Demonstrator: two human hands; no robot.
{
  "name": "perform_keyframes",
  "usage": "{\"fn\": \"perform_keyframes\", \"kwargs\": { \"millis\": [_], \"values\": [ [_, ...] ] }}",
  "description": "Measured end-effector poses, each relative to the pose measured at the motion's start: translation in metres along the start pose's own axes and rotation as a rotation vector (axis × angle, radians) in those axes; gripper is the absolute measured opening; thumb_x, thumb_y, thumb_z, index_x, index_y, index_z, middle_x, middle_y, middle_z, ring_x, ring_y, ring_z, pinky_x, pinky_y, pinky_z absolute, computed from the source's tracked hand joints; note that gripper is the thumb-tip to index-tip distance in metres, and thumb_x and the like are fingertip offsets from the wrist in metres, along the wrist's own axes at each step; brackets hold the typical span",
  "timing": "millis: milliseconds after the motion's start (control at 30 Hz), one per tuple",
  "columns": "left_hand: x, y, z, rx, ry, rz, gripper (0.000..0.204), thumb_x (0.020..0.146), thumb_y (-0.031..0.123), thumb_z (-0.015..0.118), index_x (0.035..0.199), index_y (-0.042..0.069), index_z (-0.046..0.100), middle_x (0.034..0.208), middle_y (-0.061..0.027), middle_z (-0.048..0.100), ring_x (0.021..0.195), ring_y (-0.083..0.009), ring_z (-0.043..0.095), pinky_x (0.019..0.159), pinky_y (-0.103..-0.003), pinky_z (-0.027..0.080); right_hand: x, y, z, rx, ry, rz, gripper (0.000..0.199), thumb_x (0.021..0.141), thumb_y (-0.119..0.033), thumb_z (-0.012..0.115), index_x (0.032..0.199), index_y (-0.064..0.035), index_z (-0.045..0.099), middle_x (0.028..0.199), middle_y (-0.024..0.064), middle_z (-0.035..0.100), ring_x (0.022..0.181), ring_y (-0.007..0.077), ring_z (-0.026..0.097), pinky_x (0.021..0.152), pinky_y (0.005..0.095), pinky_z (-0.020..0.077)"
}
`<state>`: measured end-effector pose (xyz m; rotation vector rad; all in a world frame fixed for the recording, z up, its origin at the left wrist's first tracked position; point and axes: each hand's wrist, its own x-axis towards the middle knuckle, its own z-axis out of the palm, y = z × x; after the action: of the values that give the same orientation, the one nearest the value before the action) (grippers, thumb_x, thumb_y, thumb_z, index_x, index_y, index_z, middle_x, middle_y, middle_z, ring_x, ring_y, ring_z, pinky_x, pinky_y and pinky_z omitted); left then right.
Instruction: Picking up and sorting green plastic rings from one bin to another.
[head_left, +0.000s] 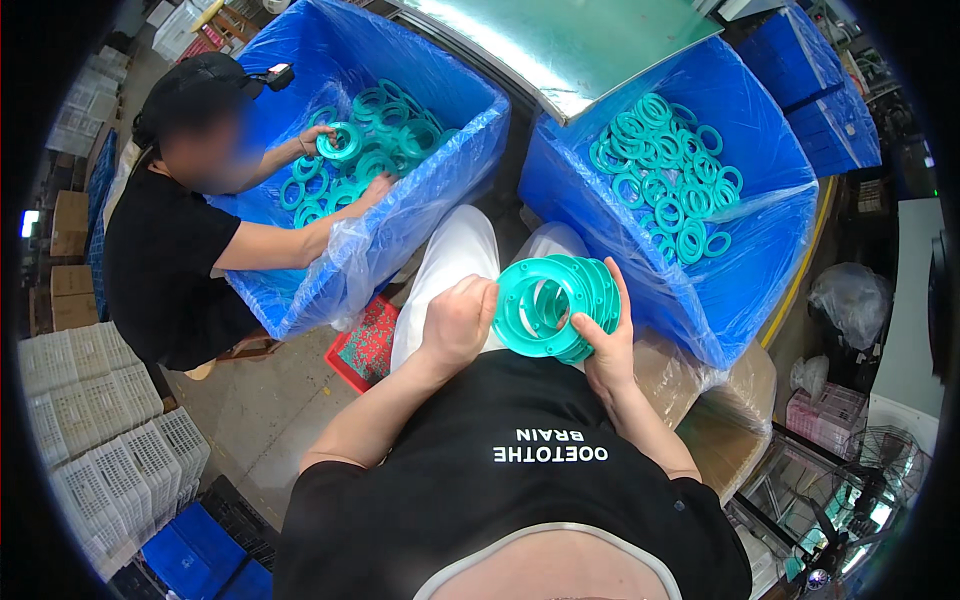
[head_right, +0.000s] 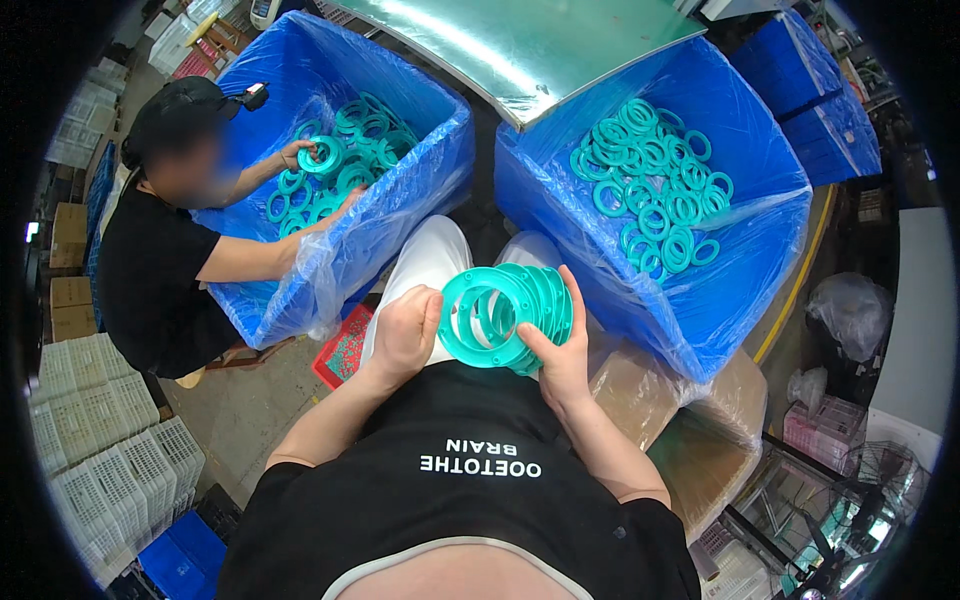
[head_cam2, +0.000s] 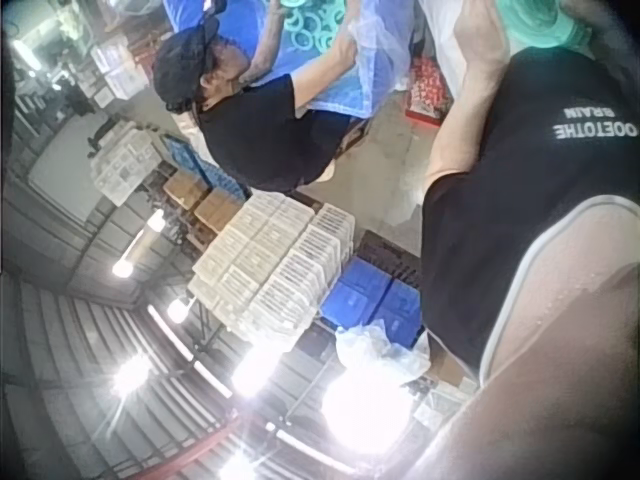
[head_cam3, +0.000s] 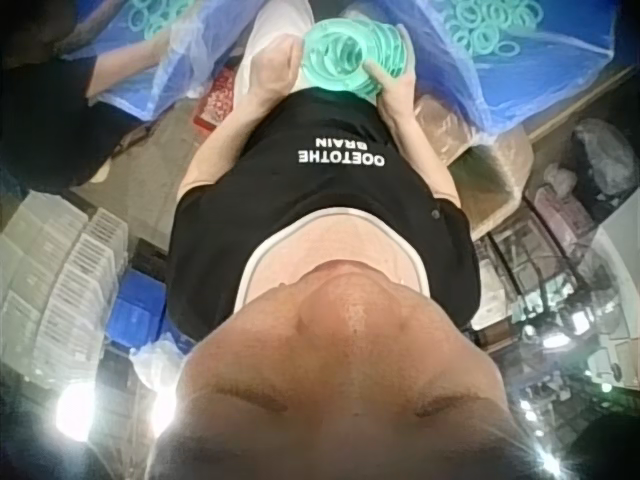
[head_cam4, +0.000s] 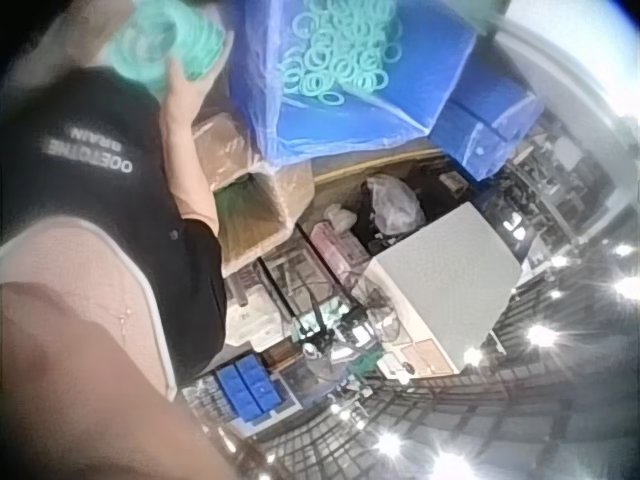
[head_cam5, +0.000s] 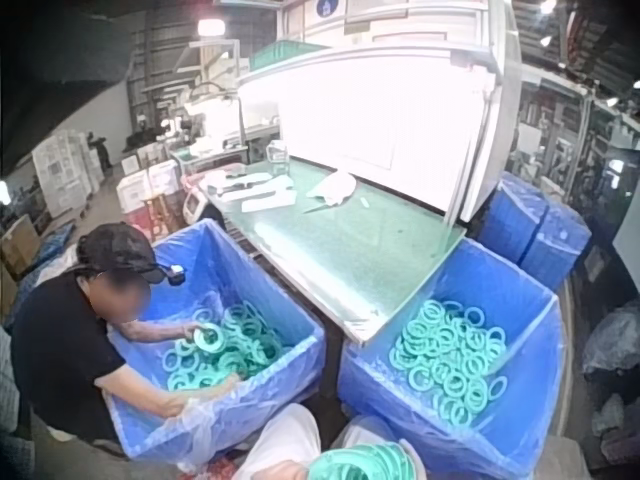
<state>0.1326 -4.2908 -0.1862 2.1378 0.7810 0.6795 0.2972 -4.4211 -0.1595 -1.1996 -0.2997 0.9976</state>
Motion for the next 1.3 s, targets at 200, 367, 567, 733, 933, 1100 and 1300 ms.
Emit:
{"fn": "perform_keyframes", "kwargs": {
  "millis": [200,367,567,733,933,1100,1300],
  "values": [
    [0.011,-0.001,-0.007,-1.127,-0.183,-0.662,0.023,0.099,0.019,0.044,0.101,0.001,0.058,0.086,-0.0036,0.062,0.074,-0.0099,0.06,0.066,-0.027,0.048,0.006,-0.003,-0.003,0.141,-0.048,0.113,0.085,0.075,-0.004,0.07,0.145,-0.0081,0.022,0.118,0.0112,0.052,0.102,0.0205,0.055,0.088,0.0347,0.047],
    [0.011,-0.01,-0.005,-1.077,-0.256,-0.617,0.026,0.098,0.025,0.046,0.107,0.005,0.059,0.085,0.0028,0.061,0.069,-0.0028,0.049,0.06,-0.019,0.039,0.01,-0.005,-0.007,0.159,-0.126,0.087,0.089,0.074,-0.007,0.072,0.146,-0.0075,0.02,0.098,0.0107,0.058,0.076,0.018,0.061,0.068,0.031,0.0531],
    [0.017,-0.004,-0.023,-1.16,-0.707,-0.737,0.025,0.095,0.03,0.054,0.098,0.009,0.067,0.077,0.0093,0.06,0.058,0.0027,0.039,0.053,-0.016,0.029,0.01,-0.006,-0.009,0.115,-0.207,0.134,0.092,0.071,-0.008,0.075,0.146,-0.0081,0.021,0.108,0.0116,0.058,0.08,0.0178,0.061,0.07,0.0315,0.0536],
    [0.011,0.002,-0.013,-0.948,-0.563,-0.541,0.024,0.093,0.026,0.058,0.099,0.005,0.067,0.081,0.0036,0.063,0.068,-0.0046,0.055,0.061,-0.022,0.044,0.003,-0.011,-0.002,0.074,-0.21,0.142,0.088,0.071,-0.008,0.075,0.144,-0.0071,0.026,0.132,0.0116,0.046,0.118,0.0218,0.049,0.101,0.0363,0.0395],
    [0.01,0.013,-0.012,-0.31,-0.156,-0.101,0.018,0.087,0.015,0.064,0.097,0.0,0.063,0.079,-0.0101,0.065,0.07,-0.0166,0.063,0.067,-0.029,0.049,0.001,-0.008,0.006,0.057,-0.129,0.083,0.087,0.072,-0.008,0.074,0.144,-0.006,0.025,0.13,0.0121,0.046,0.119,0.0216,0.048,0.102,0.037,0.0382],
    [0.01,-0.01,0.0,-0.149,-0.002,0.124,0.012,0.09,0.012,0.058,0.088,0.001,0.061,0.071,-0.0086,0.06,0.061,-0.0166,0.058,0.059,-0.029,0.047,0.004,-0.005,0.005,0.139,-0.151,0.107,0.088,0.073,-0.01,0.073,0.145,-0.0054,0.022,0.127,0.0117,0.048,0.114,0.0214,0.051,0.098,0.0363,0.0412],
    [0.005,-0.018,0.002,-1.182,-0.168,-0.702,0.019,0.097,0.012,0.045,0.108,0.002,0.058,0.085,0.0001,0.058,0.071,-0.0058,0.05,0.064,-0.019,0.041,0.008,-0.009,0.0,0.283,-0.165,0.011,0.096,0.075,-0.017,0.073,0.147,-0.0062,0.01,0.107,0.0123,0.055,0.077,0.0176,0.059,0.068,0.0318,0.0526]
  ]
}}
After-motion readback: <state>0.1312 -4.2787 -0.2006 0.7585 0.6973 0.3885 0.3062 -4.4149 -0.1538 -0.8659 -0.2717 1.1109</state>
